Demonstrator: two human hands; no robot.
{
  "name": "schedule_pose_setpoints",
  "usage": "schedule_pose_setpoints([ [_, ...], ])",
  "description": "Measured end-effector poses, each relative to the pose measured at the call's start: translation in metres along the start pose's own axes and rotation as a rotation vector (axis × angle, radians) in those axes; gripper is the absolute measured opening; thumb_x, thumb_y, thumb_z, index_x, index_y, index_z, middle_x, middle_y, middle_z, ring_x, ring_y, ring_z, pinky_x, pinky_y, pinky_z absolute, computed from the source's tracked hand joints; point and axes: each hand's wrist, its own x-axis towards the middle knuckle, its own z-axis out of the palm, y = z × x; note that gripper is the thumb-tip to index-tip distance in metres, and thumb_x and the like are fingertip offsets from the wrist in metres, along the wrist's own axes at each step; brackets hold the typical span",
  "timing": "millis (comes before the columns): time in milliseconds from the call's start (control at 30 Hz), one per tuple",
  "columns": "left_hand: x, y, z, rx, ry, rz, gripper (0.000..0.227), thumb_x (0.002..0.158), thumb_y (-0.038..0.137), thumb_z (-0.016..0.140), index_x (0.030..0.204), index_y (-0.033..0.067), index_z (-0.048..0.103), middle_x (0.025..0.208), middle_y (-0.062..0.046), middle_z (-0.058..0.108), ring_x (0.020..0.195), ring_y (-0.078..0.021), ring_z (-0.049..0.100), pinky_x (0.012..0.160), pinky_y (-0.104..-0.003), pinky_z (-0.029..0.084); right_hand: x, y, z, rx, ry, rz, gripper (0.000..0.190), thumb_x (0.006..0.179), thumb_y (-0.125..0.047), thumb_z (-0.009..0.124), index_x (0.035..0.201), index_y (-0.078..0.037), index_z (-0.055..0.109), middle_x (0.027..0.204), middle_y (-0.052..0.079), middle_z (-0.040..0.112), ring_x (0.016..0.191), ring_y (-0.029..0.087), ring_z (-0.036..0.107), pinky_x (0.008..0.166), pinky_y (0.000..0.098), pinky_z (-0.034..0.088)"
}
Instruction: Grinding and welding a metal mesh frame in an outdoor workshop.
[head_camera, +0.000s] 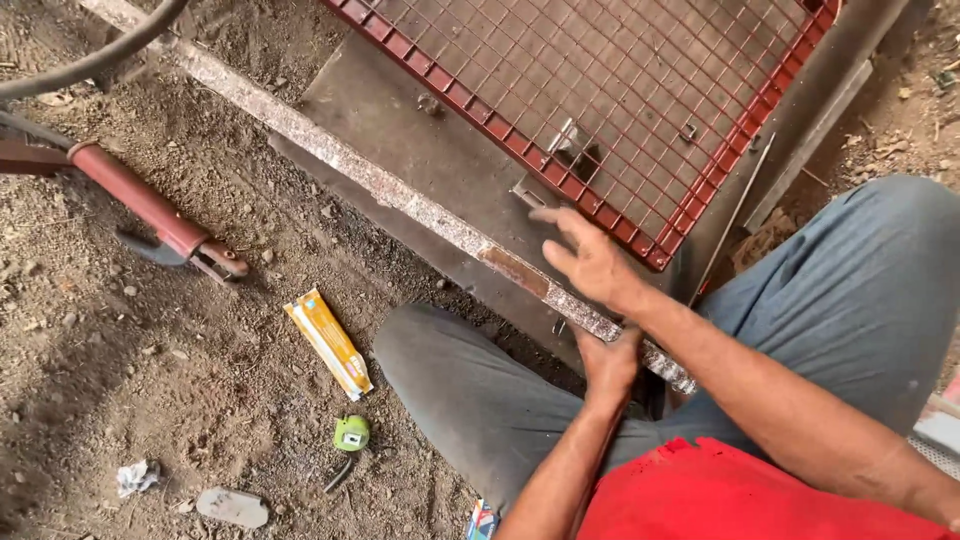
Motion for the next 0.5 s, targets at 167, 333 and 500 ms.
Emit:
schedule_pose_setpoints([
  [167,0.001,0.001,-0.003,0.030,-0.008,0.070,0.081,0.079,0.005,0.077,0.145,-0.0036,0.032,0.131,-0.014,0.057,0.118,-0.0208,0.057,0.106,-0.034,0.046,0.007,-0.010,0.010,-0.406,0.049,-0.008,0.045,0.094,-0.009,0.063,0.139,-0.010,0.060,0.121,0.009,0.062,0.119,0.019,0.059,0.104,0.0369,0.047],
  [333,0.001,0.003,-0.004,0.002,-0.007,0.036,0.081,0.077,0.006,0.078,0.144,-0.0042,0.033,0.129,-0.015,0.057,0.116,-0.0214,0.058,0.104,-0.035,0.046,0.009,-0.018,0.016,-0.286,0.104,0.089,0.040,0.096,-0.006,0.061,0.135,-0.010,0.065,0.114,0.009,0.061,0.108,0.020,0.062,0.098,0.0330,0.049],
  [500,-0.001,-0.008,-0.007,0.051,-0.004,0.044,0.078,0.079,0.007,0.077,0.143,-0.0044,0.033,0.130,-0.016,0.056,0.119,-0.0218,0.056,0.106,-0.036,0.045,0.007,-0.006,0.018,-0.226,0.157,0.141,0.041,0.096,-0.002,0.063,0.136,-0.009,0.068,0.111,0.012,0.061,0.103,0.020,0.059,0.097,0.0318,0.048],
])
